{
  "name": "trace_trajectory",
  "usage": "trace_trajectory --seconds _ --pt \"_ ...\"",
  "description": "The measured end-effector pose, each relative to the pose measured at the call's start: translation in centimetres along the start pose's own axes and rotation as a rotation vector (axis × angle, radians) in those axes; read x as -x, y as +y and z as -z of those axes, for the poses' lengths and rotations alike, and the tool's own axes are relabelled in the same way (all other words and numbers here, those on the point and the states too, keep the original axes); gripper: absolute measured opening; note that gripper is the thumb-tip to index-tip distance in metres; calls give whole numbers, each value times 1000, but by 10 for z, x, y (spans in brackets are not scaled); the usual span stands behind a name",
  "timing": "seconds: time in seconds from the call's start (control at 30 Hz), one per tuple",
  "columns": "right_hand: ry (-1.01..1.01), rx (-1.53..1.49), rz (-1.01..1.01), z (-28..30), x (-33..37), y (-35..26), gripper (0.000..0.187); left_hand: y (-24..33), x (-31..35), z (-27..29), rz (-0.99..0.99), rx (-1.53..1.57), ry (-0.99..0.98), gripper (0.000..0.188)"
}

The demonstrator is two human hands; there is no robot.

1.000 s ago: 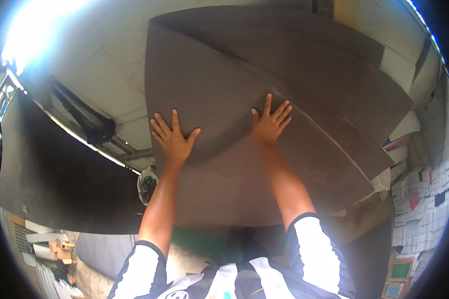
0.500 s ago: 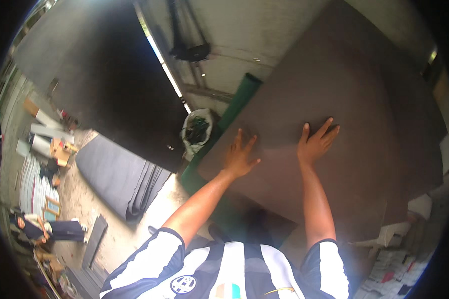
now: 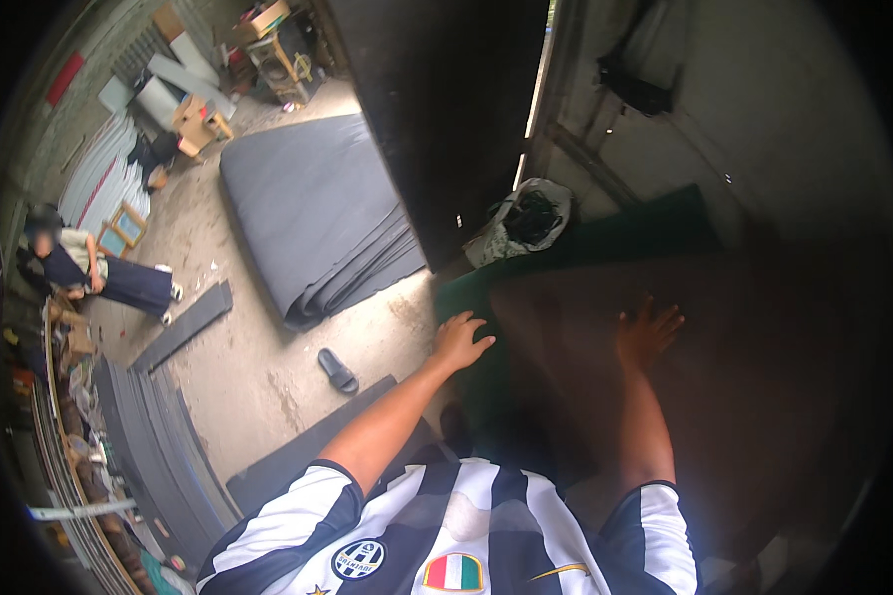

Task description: The person folds large gray foam sheets by hand in a workshop. They repeatedly unfold and refold the sheets into smaller rectangles, stacking them on the floor.

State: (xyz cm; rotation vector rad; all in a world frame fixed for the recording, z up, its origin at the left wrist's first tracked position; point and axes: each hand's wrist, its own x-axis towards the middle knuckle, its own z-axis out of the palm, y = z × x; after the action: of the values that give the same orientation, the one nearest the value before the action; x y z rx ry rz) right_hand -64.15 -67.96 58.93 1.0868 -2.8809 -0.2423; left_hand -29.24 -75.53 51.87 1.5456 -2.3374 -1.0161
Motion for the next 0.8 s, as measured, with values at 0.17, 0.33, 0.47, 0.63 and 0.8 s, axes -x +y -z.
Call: trace_trajectory --seconds 0.17,0.33,0.47,0.63,0.8 --pt "-36 168 50 0 2 -4 74 -45 17 -6 97 98 41 51" --pt "1 119 51 -21 -2 2 74 -24 19 -5 69 91 -1 49" --pt "82 0 80 -18 6 14 72 18 -15 -11 -117 70 -66 52" --pt "247 -63 28 1 20 53 71 113 -52 -34 -441 47 -152 60" --pt "338 -117 -137 30 52 120 72 210 -35 -59 -666 72 -307 69"
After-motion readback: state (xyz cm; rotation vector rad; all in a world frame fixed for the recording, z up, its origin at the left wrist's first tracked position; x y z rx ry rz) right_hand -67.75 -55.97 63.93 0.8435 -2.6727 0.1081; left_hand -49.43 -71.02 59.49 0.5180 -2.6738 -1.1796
